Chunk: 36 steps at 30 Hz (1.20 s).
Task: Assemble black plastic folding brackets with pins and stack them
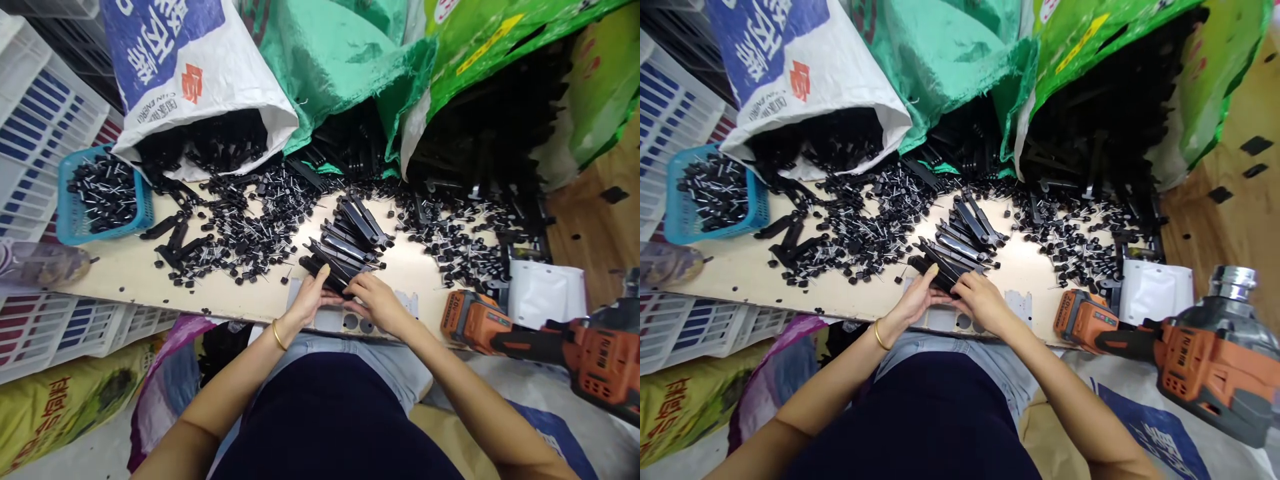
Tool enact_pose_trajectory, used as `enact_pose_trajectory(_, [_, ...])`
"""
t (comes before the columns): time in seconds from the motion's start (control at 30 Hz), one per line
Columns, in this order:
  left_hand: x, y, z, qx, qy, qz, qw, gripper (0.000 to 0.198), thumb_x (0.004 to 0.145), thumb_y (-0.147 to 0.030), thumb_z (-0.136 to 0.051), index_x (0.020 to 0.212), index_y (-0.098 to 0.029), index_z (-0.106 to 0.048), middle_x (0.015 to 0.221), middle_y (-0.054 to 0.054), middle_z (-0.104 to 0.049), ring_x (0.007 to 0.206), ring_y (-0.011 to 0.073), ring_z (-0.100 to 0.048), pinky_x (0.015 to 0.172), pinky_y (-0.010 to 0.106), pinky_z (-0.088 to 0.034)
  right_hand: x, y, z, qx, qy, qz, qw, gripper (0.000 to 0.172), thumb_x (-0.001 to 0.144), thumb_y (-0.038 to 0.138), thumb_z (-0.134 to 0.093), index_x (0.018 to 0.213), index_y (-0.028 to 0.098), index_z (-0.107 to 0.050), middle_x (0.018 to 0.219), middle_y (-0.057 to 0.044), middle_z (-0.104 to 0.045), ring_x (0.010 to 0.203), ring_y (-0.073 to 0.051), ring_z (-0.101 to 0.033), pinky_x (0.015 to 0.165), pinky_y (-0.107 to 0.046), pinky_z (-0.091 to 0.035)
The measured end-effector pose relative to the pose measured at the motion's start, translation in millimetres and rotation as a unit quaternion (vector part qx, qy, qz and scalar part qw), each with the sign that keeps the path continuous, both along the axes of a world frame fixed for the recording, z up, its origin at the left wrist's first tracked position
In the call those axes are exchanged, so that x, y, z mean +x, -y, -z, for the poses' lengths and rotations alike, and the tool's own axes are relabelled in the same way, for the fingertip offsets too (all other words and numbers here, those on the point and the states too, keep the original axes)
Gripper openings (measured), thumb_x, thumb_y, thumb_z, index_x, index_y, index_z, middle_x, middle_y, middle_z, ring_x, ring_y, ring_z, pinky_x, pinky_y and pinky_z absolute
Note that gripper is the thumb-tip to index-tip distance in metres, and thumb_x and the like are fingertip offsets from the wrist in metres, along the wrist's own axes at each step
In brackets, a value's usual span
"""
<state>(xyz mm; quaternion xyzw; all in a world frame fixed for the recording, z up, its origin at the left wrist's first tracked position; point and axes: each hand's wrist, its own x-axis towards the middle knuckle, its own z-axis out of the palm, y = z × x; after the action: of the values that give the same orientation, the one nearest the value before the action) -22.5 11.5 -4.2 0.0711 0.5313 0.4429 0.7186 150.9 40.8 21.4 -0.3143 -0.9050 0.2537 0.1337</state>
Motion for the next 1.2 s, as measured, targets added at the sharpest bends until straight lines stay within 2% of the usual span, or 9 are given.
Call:
enact_pose_trajectory(0.13, [8.3, 3.7, -6.5, -0.003, 0.057, -0.057, 0.997, 0.025, 0.085, -0.037, -0.056, 0.089, -0.013, -0.063, 0.080, 0.008, -0.070, 0.068, 0.0162, -0.066, 0.078, 0.035, -0.055, -4.2, 14.7, 14.4, 0.095, -0.039, 0.137, 0.985, 0.019, 0.090, 0.026, -0.050, 0.099, 0.021, -0.066, 0.084, -0.008, -0.065, 0.076, -0.020, -0.056, 0.065, -0.034, -0.044])
enact_pose_trajectory(0.23, [17.1, 10.9, -8.9, -0.015, 0.113, -0.134, 0.984, 0.020, 0.088, -0.029, -0.050, 0.088, -0.014, -0.062, 0.085, 0.006, -0.070, 0.077, 0.0145, -0.067, 0.086, 0.033, -0.054, -9.4, 21.4, 18.2, 0.123, -0.098, 0.239, 0.958, 0.015, 0.088, 0.023, -0.055, 0.098, 0.023, -0.066, 0.083, -0.006, -0.067, 0.078, -0.020, -0.058, 0.070, -0.035, -0.044])
enact_pose_trajectory(0.3, [21.8, 17.6, -8.8, -0.016, 0.127, -0.174, 0.977, 0.017, 0.088, -0.026, -0.048, 0.088, -0.015, -0.061, 0.086, 0.005, -0.070, 0.081, 0.0134, -0.067, 0.088, 0.031, -0.053, -12.8, 26.9, 20.1, 0.130, -0.121, 0.275, 0.945, 0.011, 0.086, 0.024, -0.059, 0.094, 0.022, -0.066, 0.081, -0.005, -0.067, 0.079, -0.020, -0.057, 0.071, -0.035, -0.044])
enact_pose_trajectory(0.43, [23.4, 28.4, -5.5, -0.019, 0.125, -0.164, 0.978, 0.014, 0.086, -0.026, -0.053, 0.090, -0.016, -0.060, 0.093, 0.005, -0.069, 0.086, 0.0135, -0.066, 0.089, 0.030, -0.052, -14.4, 36.5, 23.2, 0.127, -0.116, 0.285, 0.943, 0.005, 0.084, 0.025, -0.062, 0.086, 0.022, -0.065, 0.077, -0.005, -0.066, 0.077, -0.020, -0.057, 0.070, -0.036, -0.042])
enact_pose_trajectory(0.7, [20.8, 24.0, -3.3, -0.028, 0.101, -0.136, 0.985, 0.019, 0.079, -0.030, -0.062, 0.090, -0.014, -0.061, 0.083, 0.005, -0.070, 0.074, 0.0147, -0.067, 0.084, 0.033, -0.053, -2.5, 32.9, 15.5, 0.117, -0.085, 0.219, 0.965, 0.011, 0.087, 0.022, -0.057, 0.092, 0.025, -0.066, 0.077, -0.002, -0.068, 0.075, -0.018, -0.060, 0.072, -0.036, -0.040])
enact_pose_trajectory(0.8, [23.6, 22.7, -6.4, -0.021, 0.106, -0.148, 0.983, 0.016, 0.081, -0.028, -0.060, 0.089, -0.014, -0.061, 0.084, 0.005, -0.070, 0.075, 0.0145, -0.067, 0.084, 0.033, -0.053, -7.0, 30.9, 14.1, 0.120, -0.079, 0.240, 0.960, 0.007, 0.085, 0.027, -0.060, 0.082, 0.024, -0.065, 0.074, -0.003, -0.066, 0.074, -0.019, -0.059, 0.071, -0.037, -0.040])
enact_pose_trajectory(1.0, [16.1, 24.3, -4.6, -0.028, 0.089, -0.137, 0.986, 0.016, 0.080, -0.028, -0.060, 0.087, -0.014, -0.062, 0.082, 0.005, -0.070, 0.073, 0.0150, -0.067, 0.079, 0.031, -0.054, -2.0, 14.9, 13.5, 0.060, -0.126, 0.311, 0.940, 0.018, 0.089, 0.030, -0.054, 0.073, 0.022, -0.060, 0.071, -0.003, -0.064, 0.071, -0.018, -0.057, 0.070, -0.034, -0.042])
enact_pose_trajectory(1.1, [11.6, 24.3, 0.2, -0.033, 0.071, -0.117, 0.990, 0.019, 0.080, -0.031, -0.061, 0.086, -0.013, -0.063, 0.079, 0.005, -0.070, 0.070, 0.0148, -0.066, 0.074, 0.029, -0.055, 6.1, -8.3, 24.7, 0.072, -0.085, 0.370, 0.922, 0.015, 0.087, 0.033, -0.055, 0.082, 0.021, -0.062, 0.080, -0.005, -0.064, 0.076, -0.021, -0.055, 0.072, -0.035, -0.042])
enact_pose_trajectory(1.2, [12.2, 23.2, 3.9, -0.024, 0.057, -0.109, 0.992, 0.021, 0.078, -0.032, -0.062, 0.084, -0.013, -0.063, 0.077, 0.005, -0.070, 0.070, 0.0149, -0.065, 0.069, 0.028, -0.054, 7.1, -28.2, 41.6, 0.082, -0.016, 0.370, 0.925, 0.018, 0.085, 0.036, -0.058, 0.086, 0.019, -0.065, 0.083, -0.007, -0.063, 0.081, -0.023, -0.054, 0.073, -0.037, -0.040])
